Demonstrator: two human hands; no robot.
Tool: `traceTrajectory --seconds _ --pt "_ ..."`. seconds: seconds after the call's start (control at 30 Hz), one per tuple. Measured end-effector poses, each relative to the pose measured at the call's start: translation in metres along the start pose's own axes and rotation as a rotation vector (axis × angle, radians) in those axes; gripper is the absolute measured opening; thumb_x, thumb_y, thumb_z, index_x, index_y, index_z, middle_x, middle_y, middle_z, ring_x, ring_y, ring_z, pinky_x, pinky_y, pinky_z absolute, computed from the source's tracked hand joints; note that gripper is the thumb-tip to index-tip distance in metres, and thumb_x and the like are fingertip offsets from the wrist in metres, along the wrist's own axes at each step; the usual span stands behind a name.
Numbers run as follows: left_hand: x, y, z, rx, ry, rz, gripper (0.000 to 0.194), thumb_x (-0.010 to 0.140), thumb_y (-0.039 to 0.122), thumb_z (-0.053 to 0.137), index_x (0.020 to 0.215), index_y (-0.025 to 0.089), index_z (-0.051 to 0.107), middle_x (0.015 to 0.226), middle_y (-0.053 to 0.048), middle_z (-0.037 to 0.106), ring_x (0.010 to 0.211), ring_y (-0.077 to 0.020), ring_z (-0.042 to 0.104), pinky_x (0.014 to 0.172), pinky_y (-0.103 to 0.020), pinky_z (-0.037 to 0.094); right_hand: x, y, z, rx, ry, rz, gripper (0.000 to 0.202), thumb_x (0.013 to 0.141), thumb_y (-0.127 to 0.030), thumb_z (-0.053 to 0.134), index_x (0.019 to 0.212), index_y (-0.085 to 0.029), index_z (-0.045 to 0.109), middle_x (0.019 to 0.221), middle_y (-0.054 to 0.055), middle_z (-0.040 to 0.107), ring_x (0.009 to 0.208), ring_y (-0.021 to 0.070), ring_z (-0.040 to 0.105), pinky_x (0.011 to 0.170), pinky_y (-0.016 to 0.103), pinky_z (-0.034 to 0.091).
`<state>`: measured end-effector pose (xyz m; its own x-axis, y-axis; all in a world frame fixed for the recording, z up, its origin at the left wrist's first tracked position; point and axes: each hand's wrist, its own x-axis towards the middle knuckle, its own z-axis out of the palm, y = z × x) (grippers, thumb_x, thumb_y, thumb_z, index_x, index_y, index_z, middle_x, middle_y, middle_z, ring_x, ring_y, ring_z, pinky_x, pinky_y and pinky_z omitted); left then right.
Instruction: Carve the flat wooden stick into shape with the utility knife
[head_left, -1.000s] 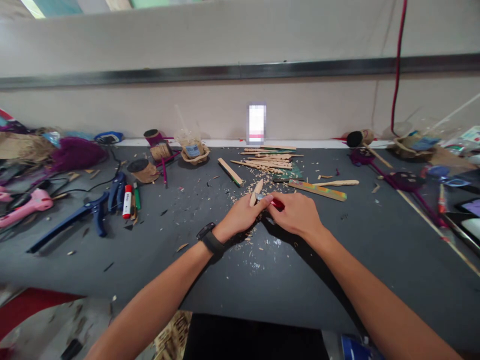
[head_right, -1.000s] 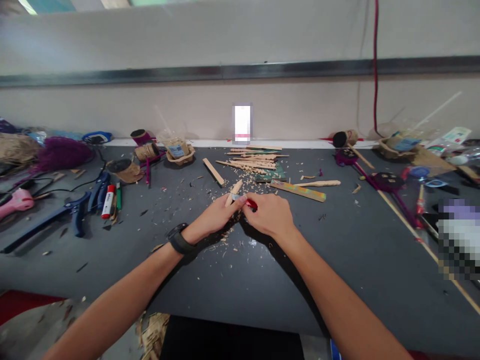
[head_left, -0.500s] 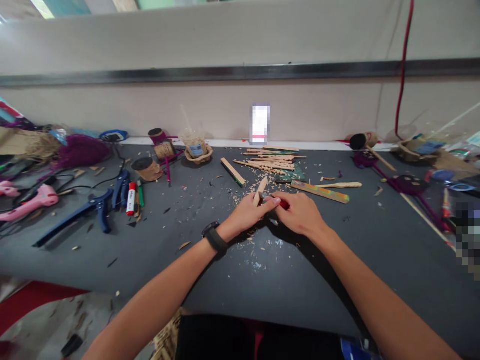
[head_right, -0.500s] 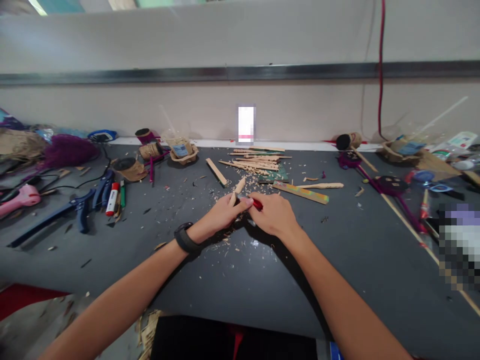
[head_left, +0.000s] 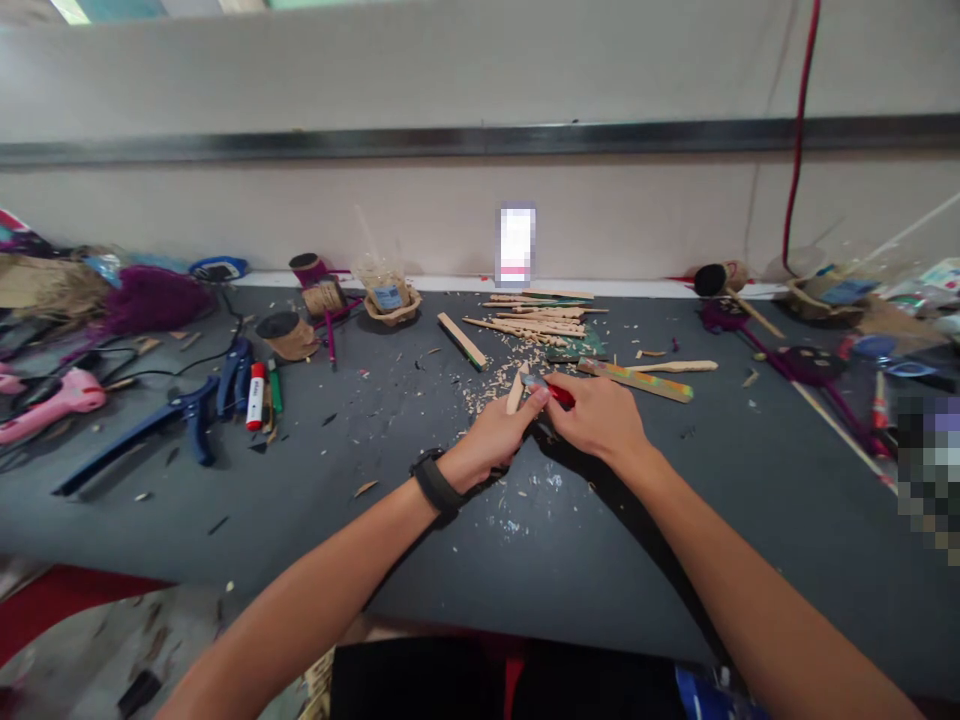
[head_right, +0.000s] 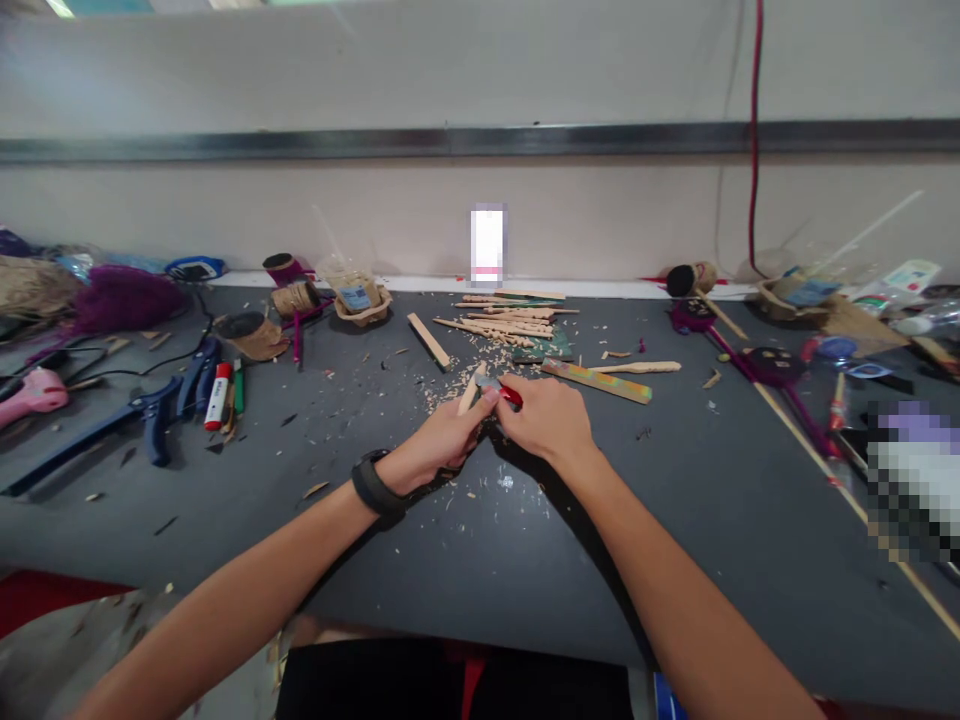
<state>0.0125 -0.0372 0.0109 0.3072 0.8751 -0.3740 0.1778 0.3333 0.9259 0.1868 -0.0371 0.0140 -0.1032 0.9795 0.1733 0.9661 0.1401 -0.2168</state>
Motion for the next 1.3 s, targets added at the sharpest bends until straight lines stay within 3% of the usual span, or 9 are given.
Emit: traceTrajectory --seconds 0.23,0.33,0.43,0.63,0.77,0.9,1.03,1.2,1.3 --pt "0.011 -0.002 -0.01 0.041 -0.069 0.179 0.059 0.079 0.074 0.079 0.076 0.022 0.05 0.056 0.009 0.04 0.048 -0.0061 0.029 0.047 -0.025 0.02 0.0 0.007 0.005 0.239 -0.137 -0.179 0.038 0.105 -0.042 0.044 0.095 -0.027 0.077 0.085 0.004 0.08 0.077 0.022 0.069 0.067 0.032 0.035" --pt "0.013 -0.004 -0.011 0.047 -0.059 0.215 0.06 0.079 0.074 0.078 0.074 0.022 0.049 0.058 0.008 0.04 0.052 -0.0076 0.031 0.05 -0.025 0.022 0.0 0.007 0.004 0.281 -0.154 -0.2 0.037 0.105 -0.041 0.043 0.092 -0.026 0.075 0.083 0.003 0.079 0.075 0.0207 0.068 0.068 0.031 0.035" --pt "0.013 -0.004 -0.011 0.07 -0.061 0.275 0.055 0.08 0.07 0.079 0.079 0.019 0.059 0.064 0.005 0.048 0.06 -0.0096 0.038 0.055 -0.026 0.029 0.0 0.007 0.002 0.218 -0.157 -0.16 0.039 0.104 -0.044 0.043 0.098 -0.028 0.079 0.088 0.004 0.081 0.079 0.0227 0.07 0.067 0.032 0.034" --pt "0.003 0.005 -0.014 0.108 -0.083 0.177 0.052 0.086 0.07 0.074 0.088 0.018 0.066 0.063 0.006 0.044 0.059 -0.0098 0.035 0.054 -0.026 0.027 -0.004 0.0 -0.003 0.049 -0.103 -0.105 0.042 0.103 -0.047 0.045 0.116 -0.033 0.082 0.097 0.004 0.084 0.088 0.027 0.073 0.067 0.033 0.038" --pt "0.001 0.006 -0.013 0.118 -0.052 0.16 0.049 0.087 0.066 0.075 0.094 0.018 0.069 0.066 0.004 0.049 0.06 -0.0105 0.038 0.054 -0.026 0.027 -0.005 -0.005 -0.004 -0.017 -0.044 -0.063 0.044 0.102 -0.05 0.047 0.122 -0.032 0.081 0.1 0.005 0.084 0.089 0.0276 0.074 0.067 0.033 0.04" --pt "0.005 0.0 -0.007 0.118 -0.002 0.25 0.048 0.093 0.066 0.066 0.095 0.018 0.068 0.068 0.001 0.053 0.065 -0.0128 0.043 0.057 -0.027 0.031 -0.003 -0.005 -0.006 -0.021 -0.032 -0.016 0.045 0.104 -0.05 0.043 0.119 -0.03 0.08 0.098 0.007 0.083 0.086 0.0278 0.073 0.067 0.033 0.039" --pt "0.007 0.001 -0.01 0.11 -0.059 0.178 0.047 0.087 0.065 0.074 0.084 0.021 0.061 0.06 0.006 0.044 0.056 -0.0104 0.035 0.053 -0.027 0.027 -0.004 -0.001 -0.004 0.09 -0.132 -0.098 0.042 0.105 -0.046 0.041 0.104 -0.029 0.079 0.091 0.005 0.082 0.083 0.0247 0.072 0.066 0.032 0.036" --pt "0.011 0.001 -0.017 0.185 -0.036 0.308 0.047 0.088 0.065 0.073 0.083 0.019 0.063 0.072 0.001 0.058 0.066 -0.0118 0.045 0.063 -0.028 0.038 -0.006 -0.003 -0.001 0.163 -0.178 -0.108 0.041 0.106 -0.046 0.041 0.098 -0.029 0.077 0.087 0.003 0.08 0.08 0.0229 0.071 0.067 0.031 0.036" --pt "0.014 -0.002 -0.017 0.249 0.011 0.294 0.052 0.09 0.069 0.067 0.077 0.019 0.058 0.07 0.001 0.057 0.067 -0.013 0.045 0.063 -0.028 0.037 -0.006 -0.009 -0.001 0.087 -0.16 -0.044 0.045 0.106 -0.052 0.04 0.099 -0.029 0.079 0.091 0.005 0.082 0.08 0.0244 0.071 0.065 0.031 0.034"
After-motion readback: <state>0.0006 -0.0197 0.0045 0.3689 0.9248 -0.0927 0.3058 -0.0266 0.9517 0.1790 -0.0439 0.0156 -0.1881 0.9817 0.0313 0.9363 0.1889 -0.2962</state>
